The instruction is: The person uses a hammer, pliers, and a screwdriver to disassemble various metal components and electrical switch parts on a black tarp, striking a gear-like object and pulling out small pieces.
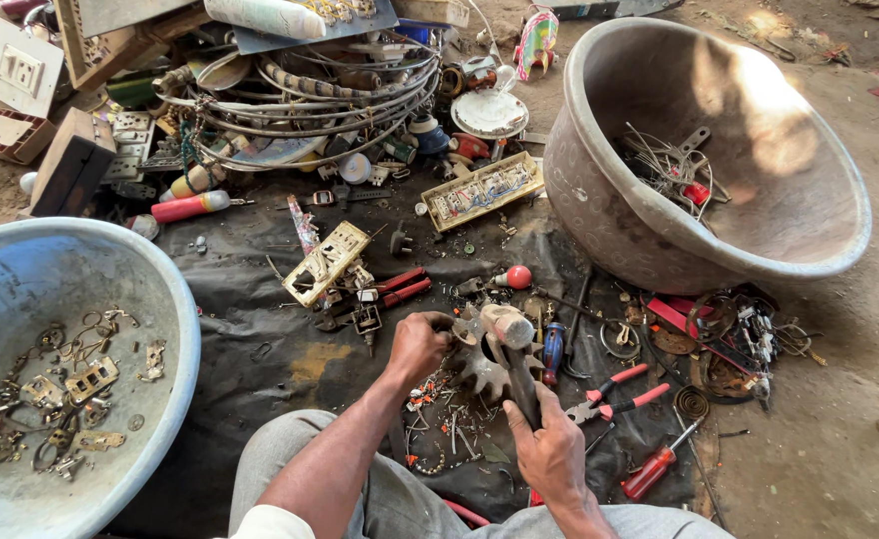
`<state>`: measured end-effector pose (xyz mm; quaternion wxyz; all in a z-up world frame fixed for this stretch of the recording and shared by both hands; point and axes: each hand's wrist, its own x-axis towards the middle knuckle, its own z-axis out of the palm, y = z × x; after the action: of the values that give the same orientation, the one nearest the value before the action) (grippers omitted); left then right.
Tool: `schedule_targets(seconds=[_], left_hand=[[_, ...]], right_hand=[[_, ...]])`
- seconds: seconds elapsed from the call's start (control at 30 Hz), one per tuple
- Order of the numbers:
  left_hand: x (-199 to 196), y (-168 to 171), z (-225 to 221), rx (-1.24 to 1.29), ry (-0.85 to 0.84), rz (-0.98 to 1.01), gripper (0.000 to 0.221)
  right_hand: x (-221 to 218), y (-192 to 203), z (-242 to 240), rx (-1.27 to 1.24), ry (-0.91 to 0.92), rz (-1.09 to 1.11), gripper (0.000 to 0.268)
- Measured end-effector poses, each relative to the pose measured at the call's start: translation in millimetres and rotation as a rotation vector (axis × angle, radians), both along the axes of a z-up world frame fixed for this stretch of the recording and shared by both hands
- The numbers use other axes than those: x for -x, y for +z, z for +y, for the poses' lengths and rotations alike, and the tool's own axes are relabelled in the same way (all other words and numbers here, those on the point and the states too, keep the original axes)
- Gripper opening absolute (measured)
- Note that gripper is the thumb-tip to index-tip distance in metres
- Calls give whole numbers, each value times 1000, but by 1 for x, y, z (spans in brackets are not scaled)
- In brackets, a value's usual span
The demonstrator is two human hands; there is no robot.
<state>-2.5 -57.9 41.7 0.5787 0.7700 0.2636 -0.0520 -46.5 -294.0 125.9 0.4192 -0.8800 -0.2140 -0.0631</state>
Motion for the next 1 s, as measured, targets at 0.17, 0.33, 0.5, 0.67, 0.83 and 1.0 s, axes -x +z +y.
schedule_targets(seconds=[0.17,0.33,0.5,0.67,0.83,1.0], left_hand=[[-1,10,-1,56,-30,-58,27],[-4,21,-4,142,63,74,28],[-4,21,-5,137,92,87,27],[-5,18,-5,104,93,99,28],[-6,12,-4,123,129,69,25],[-5,4,-4,2,116,14,24]], right_hand=[[-6,4,8,210,-83,467,43],[-5,3,7,169,-54,401,41],[1,-3,4,88,-10,104,42],[-4,-2,8,221,-22,295,39],[1,-1,3,155,-79,249,42],[0,-16,-4,-42,2,-94,49]])
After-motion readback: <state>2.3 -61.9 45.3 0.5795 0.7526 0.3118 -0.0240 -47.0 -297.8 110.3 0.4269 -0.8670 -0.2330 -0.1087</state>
